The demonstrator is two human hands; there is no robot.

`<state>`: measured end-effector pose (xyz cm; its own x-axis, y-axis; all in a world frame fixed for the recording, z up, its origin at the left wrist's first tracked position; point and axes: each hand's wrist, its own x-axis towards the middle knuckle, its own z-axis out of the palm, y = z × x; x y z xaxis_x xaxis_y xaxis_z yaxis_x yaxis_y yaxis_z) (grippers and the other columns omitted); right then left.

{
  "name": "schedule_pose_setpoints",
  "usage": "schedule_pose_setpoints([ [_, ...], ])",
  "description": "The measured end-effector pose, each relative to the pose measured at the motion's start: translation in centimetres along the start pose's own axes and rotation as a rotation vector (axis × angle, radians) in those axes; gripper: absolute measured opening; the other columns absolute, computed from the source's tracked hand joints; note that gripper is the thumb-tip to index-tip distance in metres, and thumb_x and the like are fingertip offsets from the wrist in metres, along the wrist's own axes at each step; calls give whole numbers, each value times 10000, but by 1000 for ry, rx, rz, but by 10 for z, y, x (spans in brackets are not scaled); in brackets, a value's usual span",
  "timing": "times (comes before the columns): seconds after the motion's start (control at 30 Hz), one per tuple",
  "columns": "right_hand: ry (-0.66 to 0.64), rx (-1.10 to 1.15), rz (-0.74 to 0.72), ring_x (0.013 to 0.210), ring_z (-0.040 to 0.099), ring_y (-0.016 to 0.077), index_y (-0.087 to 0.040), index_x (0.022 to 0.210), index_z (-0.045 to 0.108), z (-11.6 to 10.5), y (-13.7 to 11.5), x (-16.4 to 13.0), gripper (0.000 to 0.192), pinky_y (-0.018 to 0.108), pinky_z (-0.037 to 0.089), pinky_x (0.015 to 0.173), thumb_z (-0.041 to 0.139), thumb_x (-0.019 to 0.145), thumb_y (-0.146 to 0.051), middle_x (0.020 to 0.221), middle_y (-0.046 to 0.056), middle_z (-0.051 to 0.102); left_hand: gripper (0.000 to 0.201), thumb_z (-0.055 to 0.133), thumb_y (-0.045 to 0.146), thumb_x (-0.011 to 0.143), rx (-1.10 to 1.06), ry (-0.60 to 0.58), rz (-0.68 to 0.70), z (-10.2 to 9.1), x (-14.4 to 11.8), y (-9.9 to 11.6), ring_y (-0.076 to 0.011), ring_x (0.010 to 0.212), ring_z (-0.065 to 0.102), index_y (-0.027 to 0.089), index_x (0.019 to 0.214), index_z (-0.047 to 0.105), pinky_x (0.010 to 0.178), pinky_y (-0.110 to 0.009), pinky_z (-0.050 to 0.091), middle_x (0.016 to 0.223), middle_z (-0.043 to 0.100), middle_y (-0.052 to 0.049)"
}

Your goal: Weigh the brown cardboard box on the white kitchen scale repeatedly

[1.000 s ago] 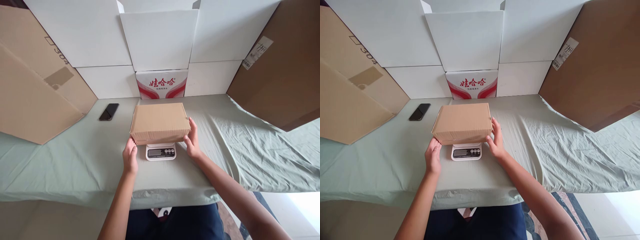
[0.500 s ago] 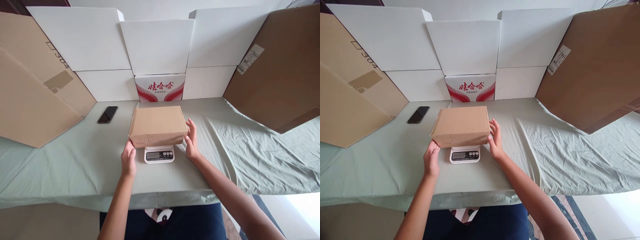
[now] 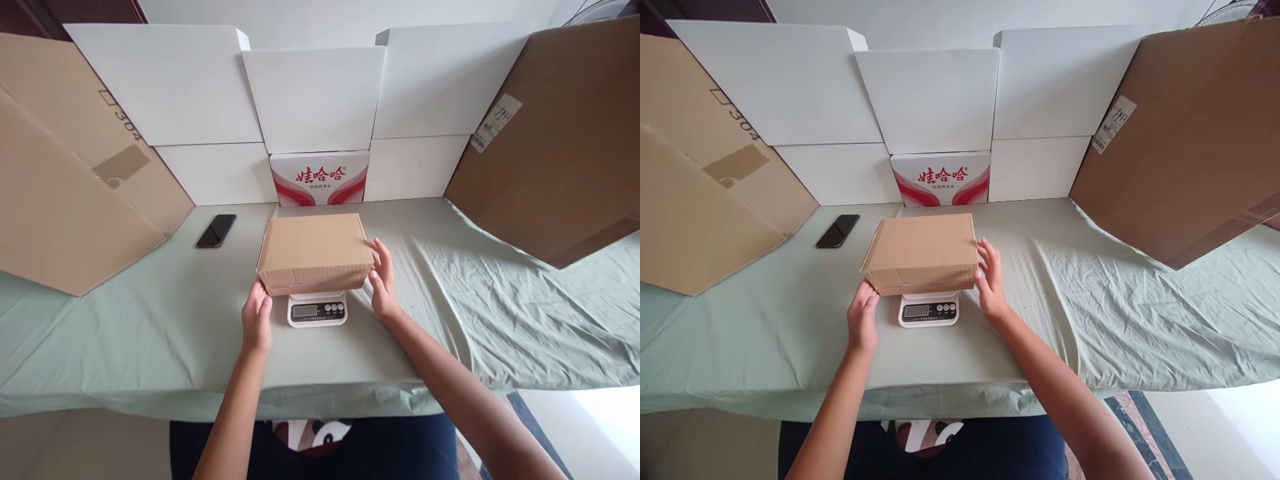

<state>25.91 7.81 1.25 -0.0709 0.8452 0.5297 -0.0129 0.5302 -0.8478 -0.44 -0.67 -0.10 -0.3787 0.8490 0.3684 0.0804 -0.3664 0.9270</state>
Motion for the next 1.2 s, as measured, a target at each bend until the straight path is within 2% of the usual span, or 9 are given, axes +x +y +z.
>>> schedule_pose_setpoints([
  [0.77,11,1,-5,1441,502,325,-371,1526,391,-1,-4,4,598,550,505,1108,486,981,-599,1570,100,442,622,544,514,960,57,17,-25,-4,1,-2,-306,1480,487,233,1514,528,1225,-423,384,1533,588,-107],
  [1.0,-40,-38,-26,1435,514,313,-367,1544,382,2,-12,5,607,521,520,1108,455,993,-611,1580,83,472,630,522,535,964,83,-26,-11,-2,2,3,-324,1409,555,203,1499,535,1163,-432,444,1469,636,-130],
  [1.2,-78,-61,-49,1485,464,316,-417,1589,295,9,-23,-4,633,560,473,1173,433,1001,-608,1633,33,412,635,534,545,951,64,-39,-19,0,0,8,-341,1389,569,198,1482,554,1104,-438,494,1420,666,-130],
])
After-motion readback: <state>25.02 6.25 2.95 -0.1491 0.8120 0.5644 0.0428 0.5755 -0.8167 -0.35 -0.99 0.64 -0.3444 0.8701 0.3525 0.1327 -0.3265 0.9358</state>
